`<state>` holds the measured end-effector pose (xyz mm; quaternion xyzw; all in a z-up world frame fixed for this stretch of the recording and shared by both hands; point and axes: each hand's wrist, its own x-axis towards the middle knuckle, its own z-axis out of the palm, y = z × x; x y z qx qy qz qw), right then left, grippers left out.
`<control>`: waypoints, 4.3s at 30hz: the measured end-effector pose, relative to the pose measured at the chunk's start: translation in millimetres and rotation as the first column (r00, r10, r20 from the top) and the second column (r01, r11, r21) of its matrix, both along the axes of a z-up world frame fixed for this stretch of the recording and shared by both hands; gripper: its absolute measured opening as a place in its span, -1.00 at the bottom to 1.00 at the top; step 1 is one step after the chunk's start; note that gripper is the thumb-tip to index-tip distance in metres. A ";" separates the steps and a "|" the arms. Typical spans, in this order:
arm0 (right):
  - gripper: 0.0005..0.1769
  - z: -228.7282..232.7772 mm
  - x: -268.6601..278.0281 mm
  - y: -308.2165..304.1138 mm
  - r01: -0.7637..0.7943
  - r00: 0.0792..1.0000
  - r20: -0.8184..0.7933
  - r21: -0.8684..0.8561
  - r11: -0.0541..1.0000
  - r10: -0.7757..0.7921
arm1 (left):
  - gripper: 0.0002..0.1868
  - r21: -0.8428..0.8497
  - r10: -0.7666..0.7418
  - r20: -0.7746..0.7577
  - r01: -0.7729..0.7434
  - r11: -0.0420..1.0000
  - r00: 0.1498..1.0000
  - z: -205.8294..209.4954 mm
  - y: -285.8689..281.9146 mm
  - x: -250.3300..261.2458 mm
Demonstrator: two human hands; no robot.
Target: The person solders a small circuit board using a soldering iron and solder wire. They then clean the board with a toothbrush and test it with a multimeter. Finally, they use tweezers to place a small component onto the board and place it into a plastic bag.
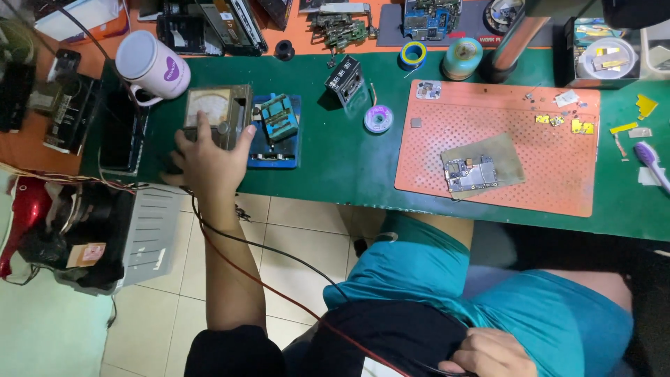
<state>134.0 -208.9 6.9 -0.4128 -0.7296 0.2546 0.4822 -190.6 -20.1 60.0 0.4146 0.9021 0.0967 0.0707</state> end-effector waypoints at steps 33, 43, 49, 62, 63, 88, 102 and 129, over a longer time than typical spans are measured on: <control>-0.84 36.8 81.3 52.3 0.240 0.858 0.361 0.346 0.907 -0.365 | -0.89 0.892 -0.988 0.127 0.445 0.078 -0.082 -52.6 -27.5 156.4; -0.67 -7.2 72.1 106.9 0.348 0.866 0.321 0.162 0.923 -0.383 | -0.84 0.894 -0.968 0.245 0.399 0.204 -0.053 -55.3 2.1 178.4; -0.50 3.6 70.5 123.0 0.187 0.948 0.244 0.082 0.979 -0.202 | -0.80 0.862 -0.958 0.275 0.462 0.210 -0.078 -55.2 5.7 175.4; -0.80 -2.0 30.4 157.2 -0.030 0.831 0.551 0.168 0.985 -0.069 | -0.86 0.890 -0.963 0.267 0.392 0.234 -0.031 -65.6 4.1 172.9; -0.80 -3.0 30.3 154.8 -0.005 0.823 0.563 0.138 0.990 -0.075 | -0.86 0.886 -0.956 0.292 0.383 0.261 -0.025 -64.3 3.9 173.8; -0.66 10.1 58.1 180.2 0.069 0.740 0.668 0.028 0.997 -0.070 | -0.81 0.769 -0.906 0.416 0.565 0.300 -0.084 -53.9 12.1 181.4; -0.74 -18.3 58.9 145.5 0.140 0.971 0.188 0.057 0.988 -0.149 | -0.87 0.742 -0.907 0.421 0.579 0.338 -0.011 -59.7 10.2 191.2; -0.79 -12.7 54.5 153.5 0.111 0.974 0.195 0.025 0.993 -0.114 | -0.83 0.786 -0.949 0.315 0.556 0.271 0.017 -61.6 13.7 195.4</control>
